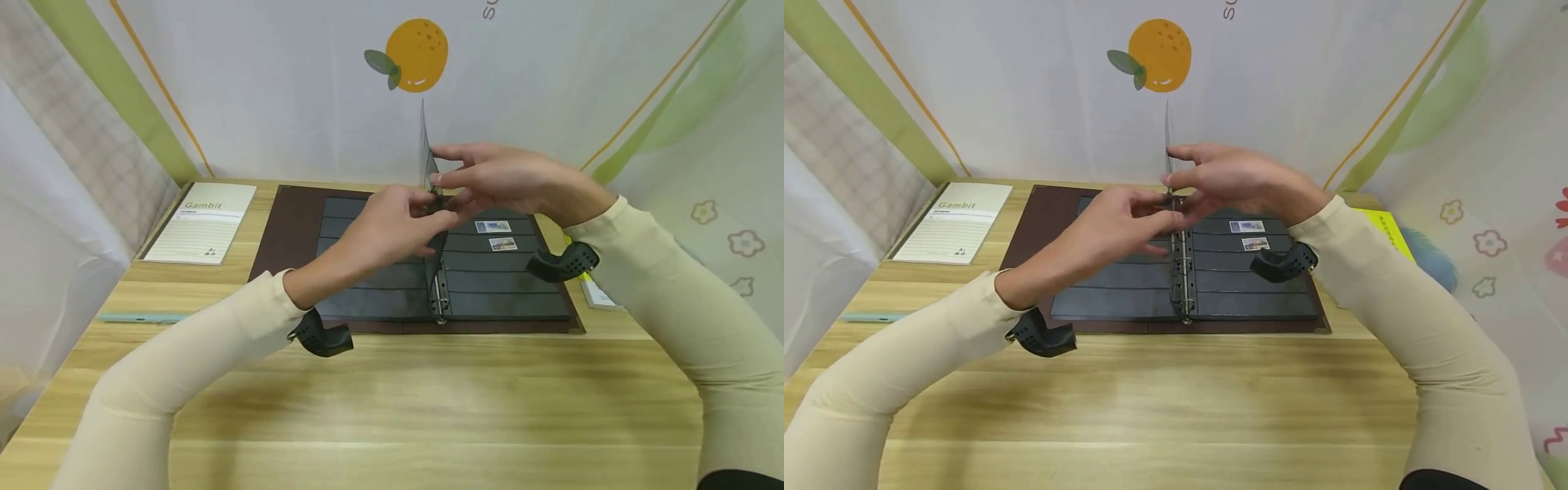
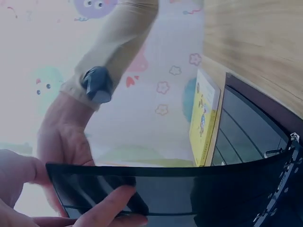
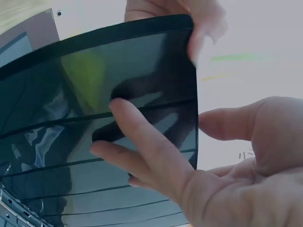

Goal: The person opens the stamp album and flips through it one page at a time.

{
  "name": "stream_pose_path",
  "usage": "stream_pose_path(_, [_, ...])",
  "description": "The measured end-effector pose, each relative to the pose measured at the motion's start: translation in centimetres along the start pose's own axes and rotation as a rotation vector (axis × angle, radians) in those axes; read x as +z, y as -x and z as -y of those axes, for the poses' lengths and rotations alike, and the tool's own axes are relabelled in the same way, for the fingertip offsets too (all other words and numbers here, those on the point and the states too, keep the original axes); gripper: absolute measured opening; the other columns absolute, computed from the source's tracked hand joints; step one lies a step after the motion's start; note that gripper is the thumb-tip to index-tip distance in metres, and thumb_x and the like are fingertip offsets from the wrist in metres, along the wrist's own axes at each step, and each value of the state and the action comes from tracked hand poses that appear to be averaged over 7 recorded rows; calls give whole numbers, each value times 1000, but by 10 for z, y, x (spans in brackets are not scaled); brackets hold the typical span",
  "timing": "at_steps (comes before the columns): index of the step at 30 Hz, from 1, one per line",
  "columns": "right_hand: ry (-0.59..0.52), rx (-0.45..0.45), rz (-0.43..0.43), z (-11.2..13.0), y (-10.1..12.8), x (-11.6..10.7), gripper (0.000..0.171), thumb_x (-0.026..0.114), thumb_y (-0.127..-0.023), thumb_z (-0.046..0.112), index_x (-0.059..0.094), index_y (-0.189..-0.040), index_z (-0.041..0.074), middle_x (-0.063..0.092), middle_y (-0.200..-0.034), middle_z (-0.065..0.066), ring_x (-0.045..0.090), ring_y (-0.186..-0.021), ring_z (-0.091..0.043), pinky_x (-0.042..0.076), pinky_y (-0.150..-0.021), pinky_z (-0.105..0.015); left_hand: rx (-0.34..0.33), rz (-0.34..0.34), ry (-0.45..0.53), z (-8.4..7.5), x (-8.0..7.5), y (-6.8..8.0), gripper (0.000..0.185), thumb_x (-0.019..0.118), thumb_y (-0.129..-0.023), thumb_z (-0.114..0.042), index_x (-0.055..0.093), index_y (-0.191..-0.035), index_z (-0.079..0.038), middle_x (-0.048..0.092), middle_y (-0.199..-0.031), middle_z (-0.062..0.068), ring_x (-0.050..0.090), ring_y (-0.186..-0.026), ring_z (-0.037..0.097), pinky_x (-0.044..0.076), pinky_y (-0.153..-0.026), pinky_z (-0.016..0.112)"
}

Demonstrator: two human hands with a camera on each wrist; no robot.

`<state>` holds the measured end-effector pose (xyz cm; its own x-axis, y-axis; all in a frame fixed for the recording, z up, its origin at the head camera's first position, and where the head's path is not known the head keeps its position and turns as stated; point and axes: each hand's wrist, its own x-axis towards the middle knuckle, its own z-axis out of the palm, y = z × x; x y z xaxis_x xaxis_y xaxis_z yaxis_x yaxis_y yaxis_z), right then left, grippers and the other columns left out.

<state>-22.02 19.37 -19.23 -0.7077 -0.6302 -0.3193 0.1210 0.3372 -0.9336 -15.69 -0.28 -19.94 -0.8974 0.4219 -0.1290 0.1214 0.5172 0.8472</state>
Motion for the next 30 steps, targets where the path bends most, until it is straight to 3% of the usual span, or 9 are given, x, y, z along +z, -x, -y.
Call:
stream_pose_path(3, [-4,-54,10,-3,0,4,73,44,-109,20,-2,-165,22,23,-168,-13,63,-128,-30,55,-101,-42,-27,-24,32,3,-6,3,38,52,-102,-18,61,-139,-12,70,-128,6,75,-98,19,63,-76,34])
stream_pose_path(8, [64,-126,-20,-20,1,5,66,46,-109,25,10,-164,27,27,-167,-10,52,-140,-30,51,-107,-44,-49,-100,-109,15,-26,13,57,51,-101,-14,39,-156,-14,68,-135,9,68,-61,17,48,-53,28])
stream_pose_path(11, [141,-134,-48,-36,4,1,65,47,-108,32,15,-164,28,27,-167,-7,44,-146,-30,44,-114,-48,-69,-152,-225,27,-40,23,64,54,-97,-14,35,-158,-15,60,-145,10,75,-79,21,39,-53,27])
stream_pose_path(15, [255,-103,-127,-63,12,-4,64,48,-107,42,18,-163,31,26,-168,-1,44,-146,-32,38,-117,-54,-59,-236,-391,51,-55,37,66,58,-93,-13,40,-156,-12,77,-99,14,72,-81,24,34,-50,26])
stream_pose_path(17, [348,-94,-179,-80,15,-3,65,47,-107,44,18,-163,30,24,-169,-3,41,-148,-35,36,-118,-57,-64,-259,-439,65,-61,43,65,61,-92,-12,42,-154,-8,66,-62,10,57,-57,19,30,-47,26])
stream_pose_path(19, [456,-94,-228,-99,16,1,67,47,-107,43,16,-164,27,24,-169,-8,38,-149,-38,35,-116,-61,-86,-254,-471,79,-67,47,64,64,-92,-13,44,-152,-2,48,-50,1,38,-46,13,29,-47,26])
stream_pose_path(22, [586,-109,-254,-129,17,8,71,49,-107,40,13,-164,19,19,-169,-15,29,-152,-42,32,-117,-64,-150,-231,-505,99,-75,53,65,69,-92,-17,46,-149,4,38,-53,-6,27,-46,10,29,-50,27])
stream_pose_path(26, [672,-101,-246,-165,23,21,76,53,-105,42,14,-164,17,10,-170,-18,12,-156,-46,23,-118,-69,-241,-183,-562,123,-81,55,66,73,-92,-23,49,-144,9,53,-63,1,36,-48,11,33,-52,28])
stream_pose_path(30, [793,-97,-282,-193,30,34,75,58,-102,41,23,-162,11,11,-169,-24,5,-154,-53,18,-116,-75,-245,-142,-625,141,-79,53,67,75,-91,-26,52,-140,13,69,-76,12,50,-50,12,40,-53,27])
